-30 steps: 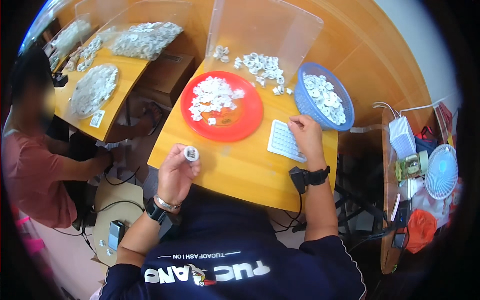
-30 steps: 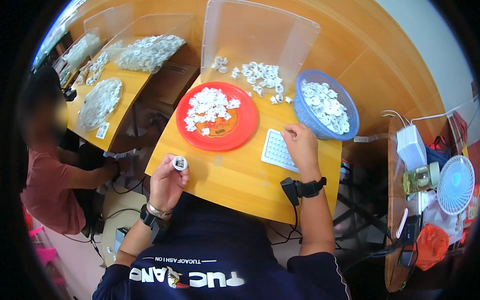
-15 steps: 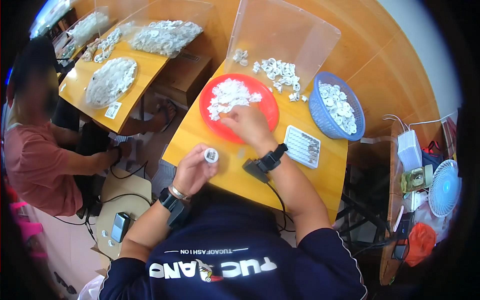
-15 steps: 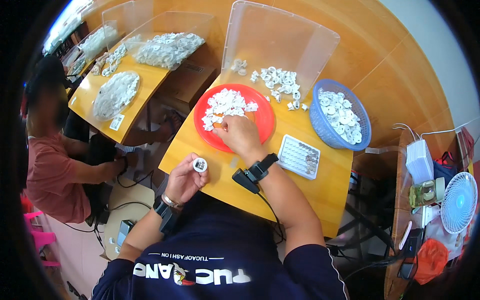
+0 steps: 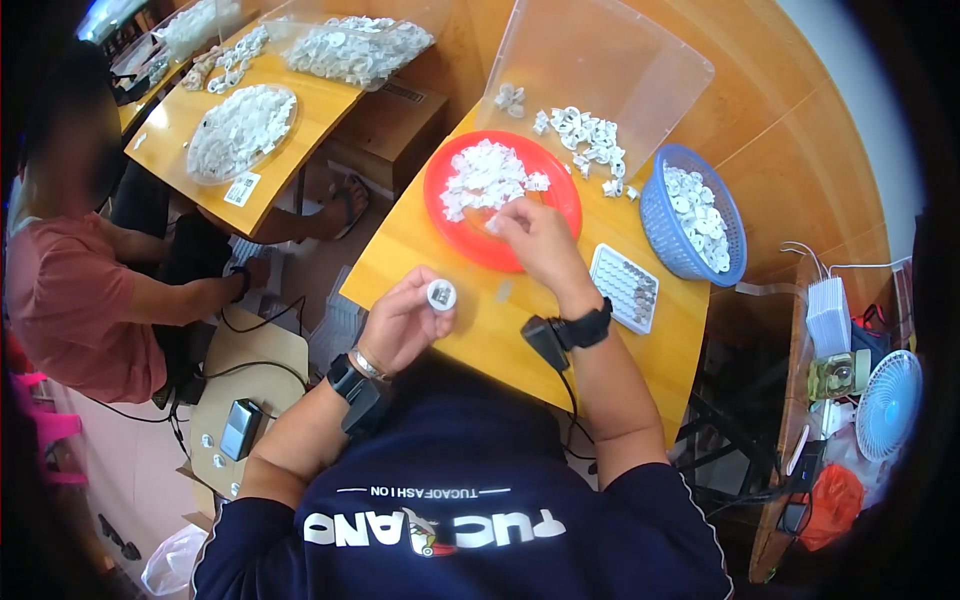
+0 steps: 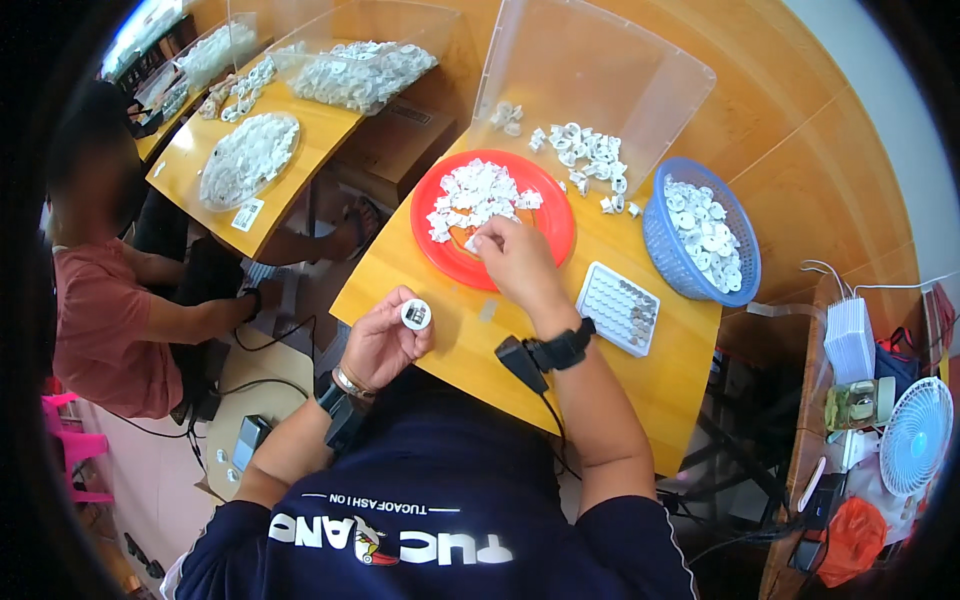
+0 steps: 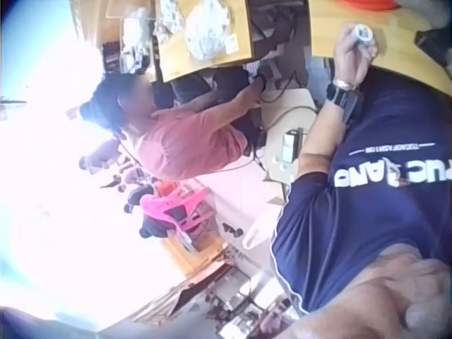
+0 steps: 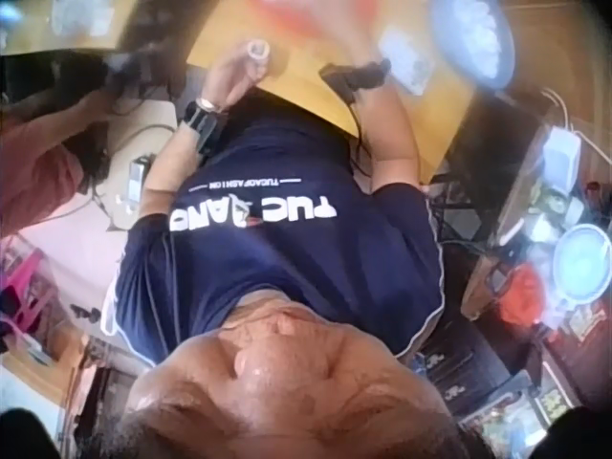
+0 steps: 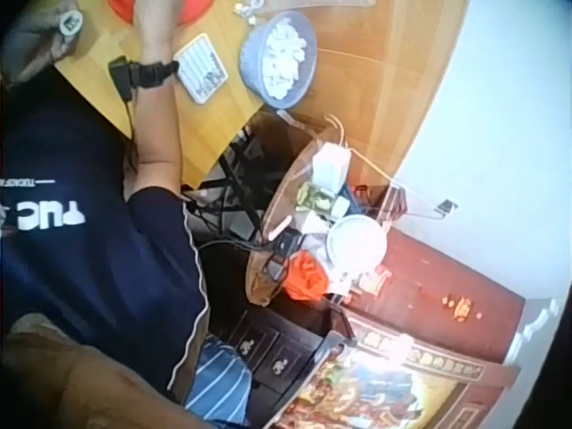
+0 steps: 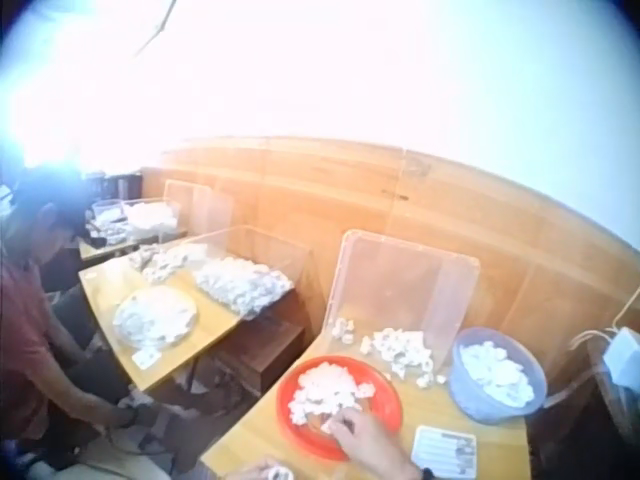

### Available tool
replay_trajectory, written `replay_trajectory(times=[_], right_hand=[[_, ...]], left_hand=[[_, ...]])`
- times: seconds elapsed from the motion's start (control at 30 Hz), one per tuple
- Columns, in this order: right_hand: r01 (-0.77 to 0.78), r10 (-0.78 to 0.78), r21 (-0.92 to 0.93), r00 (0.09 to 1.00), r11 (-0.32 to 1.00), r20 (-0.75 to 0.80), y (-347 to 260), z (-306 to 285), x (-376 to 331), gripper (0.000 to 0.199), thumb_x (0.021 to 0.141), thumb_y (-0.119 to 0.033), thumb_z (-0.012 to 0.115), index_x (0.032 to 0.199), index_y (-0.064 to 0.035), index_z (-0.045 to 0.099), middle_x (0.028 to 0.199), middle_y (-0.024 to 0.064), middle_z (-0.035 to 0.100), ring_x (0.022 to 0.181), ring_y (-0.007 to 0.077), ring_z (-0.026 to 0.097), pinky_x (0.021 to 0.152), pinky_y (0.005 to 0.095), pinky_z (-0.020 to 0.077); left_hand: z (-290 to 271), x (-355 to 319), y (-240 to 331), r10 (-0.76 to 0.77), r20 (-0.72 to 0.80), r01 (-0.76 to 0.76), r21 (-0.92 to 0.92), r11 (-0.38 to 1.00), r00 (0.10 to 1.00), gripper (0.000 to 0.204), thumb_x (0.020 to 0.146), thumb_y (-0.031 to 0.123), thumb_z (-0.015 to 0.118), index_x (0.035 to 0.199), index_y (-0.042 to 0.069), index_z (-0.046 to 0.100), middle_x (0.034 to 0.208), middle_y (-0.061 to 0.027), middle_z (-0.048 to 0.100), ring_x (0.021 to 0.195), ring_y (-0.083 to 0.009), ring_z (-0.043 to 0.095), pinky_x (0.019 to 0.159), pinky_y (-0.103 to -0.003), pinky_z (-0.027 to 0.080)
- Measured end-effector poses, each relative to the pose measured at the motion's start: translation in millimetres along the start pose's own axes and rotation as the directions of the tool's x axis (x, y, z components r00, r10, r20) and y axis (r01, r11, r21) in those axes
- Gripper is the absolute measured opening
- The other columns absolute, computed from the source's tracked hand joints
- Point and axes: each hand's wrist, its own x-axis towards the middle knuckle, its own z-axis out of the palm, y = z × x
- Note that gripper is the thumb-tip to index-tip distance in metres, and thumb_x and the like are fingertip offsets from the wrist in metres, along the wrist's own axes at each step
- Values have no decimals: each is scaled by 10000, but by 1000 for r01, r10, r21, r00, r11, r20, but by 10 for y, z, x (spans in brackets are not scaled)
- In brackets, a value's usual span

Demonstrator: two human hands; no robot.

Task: The person is manually assembling small white plastic components by inserting one part into another and sorting them into containers.

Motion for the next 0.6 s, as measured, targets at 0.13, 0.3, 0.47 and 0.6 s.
replay_trajectory(times=[0.13, 0.3, 0.47, 0.6], right_hand=[[-315, 139, 586, 935, 747, 325, -244, -91, -284, 118, 894, -133, 626, 939, -29, 658, 843, -26, 638, 733, 48, 563, 666, 224, 469], [-264, 65, 665, 949, 698, 308, -380, -74, -479, 116, 898, -105, 608, 963, -16, 642, 821, -12, 622, 717, 46, 543, 673, 204, 459], [-223, 51, 683, 964, 695, 263, -459, -70, -564, 133, 899, -74, 590, 998, 2, 636, 821, -14, 605, 706, 39, 528, 656, 202, 455], [-201, 36, 672, 967, 712, 251, -448, -76, -616, 180, 897, -58, 585, 1057, 6, 639, 850, -7, 620, 747, 42, 548, 682, 201, 459]], left_hand=[[77, -6, -3, 0, -54, 2, 36, 999, 999, 169, 938, 193, 524, 1005, 40, 498, 859, -110, 595, 707, -201, 579, 650, -297, 476], [205, -12, -6, -14, -63, 18, 68, 998, 998, 199, 937, 214, 529, 1008, 32, 491, 851, -128, 613, 684, -213, 607, 625, -293, 490], [281, -13, -13, -29, -54, 32, 62, 998, 998, 200, 939, 207, 533, 1007, 25, 490, 864, -135, 617, 717, -217, 627, 605, -281, 490], [280, -22, -19, -47, -30, 49, 74, 996, 998, 203, 940, 205, 535, 1009, 20, 490, 865, -134, 617, 714, -216, 625, 619, -282, 498]])
